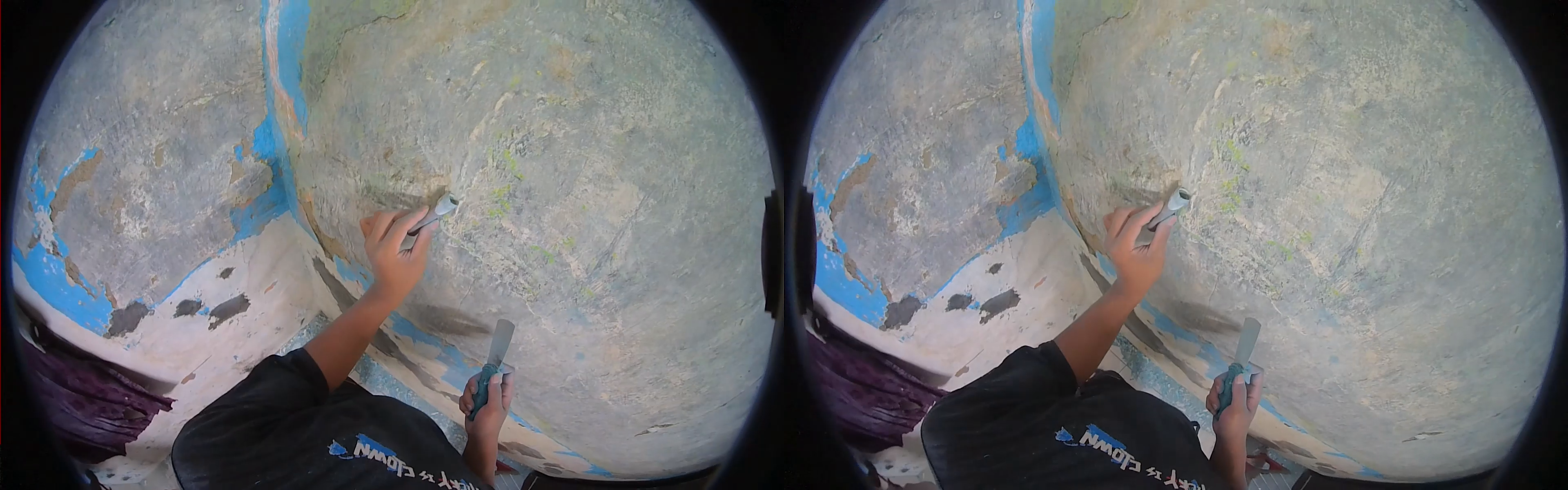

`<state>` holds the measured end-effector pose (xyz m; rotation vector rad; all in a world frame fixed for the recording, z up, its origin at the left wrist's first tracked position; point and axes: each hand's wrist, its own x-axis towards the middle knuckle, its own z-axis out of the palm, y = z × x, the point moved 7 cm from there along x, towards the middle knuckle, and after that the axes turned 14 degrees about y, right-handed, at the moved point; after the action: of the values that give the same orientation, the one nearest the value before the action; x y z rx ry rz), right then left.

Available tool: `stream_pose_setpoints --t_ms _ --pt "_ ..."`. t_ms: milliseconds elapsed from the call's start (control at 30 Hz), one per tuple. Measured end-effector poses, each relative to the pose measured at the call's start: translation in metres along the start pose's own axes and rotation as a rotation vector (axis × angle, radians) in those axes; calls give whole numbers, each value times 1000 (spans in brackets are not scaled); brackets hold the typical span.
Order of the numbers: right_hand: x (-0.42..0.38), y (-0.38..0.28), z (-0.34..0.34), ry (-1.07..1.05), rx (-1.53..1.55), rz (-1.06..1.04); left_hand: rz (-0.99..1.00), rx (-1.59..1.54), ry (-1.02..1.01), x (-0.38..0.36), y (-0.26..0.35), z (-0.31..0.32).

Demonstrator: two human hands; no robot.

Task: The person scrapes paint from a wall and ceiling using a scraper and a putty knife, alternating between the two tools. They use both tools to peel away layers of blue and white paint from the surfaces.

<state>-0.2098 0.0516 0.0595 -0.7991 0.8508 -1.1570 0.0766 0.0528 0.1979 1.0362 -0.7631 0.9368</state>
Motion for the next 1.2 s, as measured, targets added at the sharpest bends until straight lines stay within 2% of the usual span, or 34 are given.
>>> stream_pose_setpoints --t_ms 200,367,533,667,833,1033,1200 --pt "-10 17 12 -8 -25 17 66 -43 -72 31 3 8" --pt "-11 24 33 14 5 4 52 -36 -225 -16 -24 -15" --pt "-14 30 52 -7 -25 -86 18 -89 -209 9 -50 -28" --pt "-10 5 120 -80 105 -95 11 -136 -188 45 -80 -33" --pt "6 6 190 -65 97 -184 12 -134 -189 69 -133 -46" --pt "19 22 217 -14 326 -178 78 -228 -225 97 -162 -36" --pt "21 28 224 -6 464 -180 270 -360 -225 135 -150 -7"
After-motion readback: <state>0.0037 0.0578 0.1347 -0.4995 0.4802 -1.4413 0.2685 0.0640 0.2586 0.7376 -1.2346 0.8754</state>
